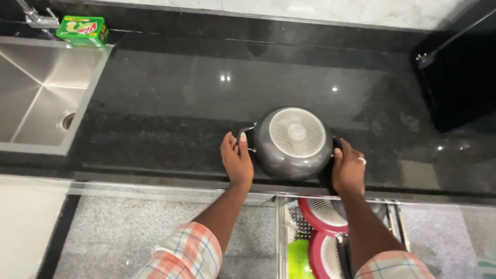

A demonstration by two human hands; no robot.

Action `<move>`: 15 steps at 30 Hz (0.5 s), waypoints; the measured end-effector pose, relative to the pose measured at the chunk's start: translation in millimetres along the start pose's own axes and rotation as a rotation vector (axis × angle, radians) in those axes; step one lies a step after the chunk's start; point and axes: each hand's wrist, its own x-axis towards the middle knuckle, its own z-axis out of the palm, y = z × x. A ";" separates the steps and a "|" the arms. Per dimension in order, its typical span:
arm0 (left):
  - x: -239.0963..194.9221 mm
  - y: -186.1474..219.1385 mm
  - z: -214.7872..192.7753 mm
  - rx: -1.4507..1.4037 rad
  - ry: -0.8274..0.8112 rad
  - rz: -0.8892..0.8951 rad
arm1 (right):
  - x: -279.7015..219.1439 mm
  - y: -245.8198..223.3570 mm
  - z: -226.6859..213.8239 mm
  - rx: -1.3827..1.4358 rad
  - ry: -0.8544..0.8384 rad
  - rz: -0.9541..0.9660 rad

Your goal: The person opens a drawer and removes several pots and pans, placing them on the kitchen countertop. They then stack the pans together and arrange the pots on the counter next to the sink.

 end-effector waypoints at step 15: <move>42.9 11.4 -26.3 0.683 -0.342 0.242 | -0.2 21.3 13.6 -0.019 0.024 -0.079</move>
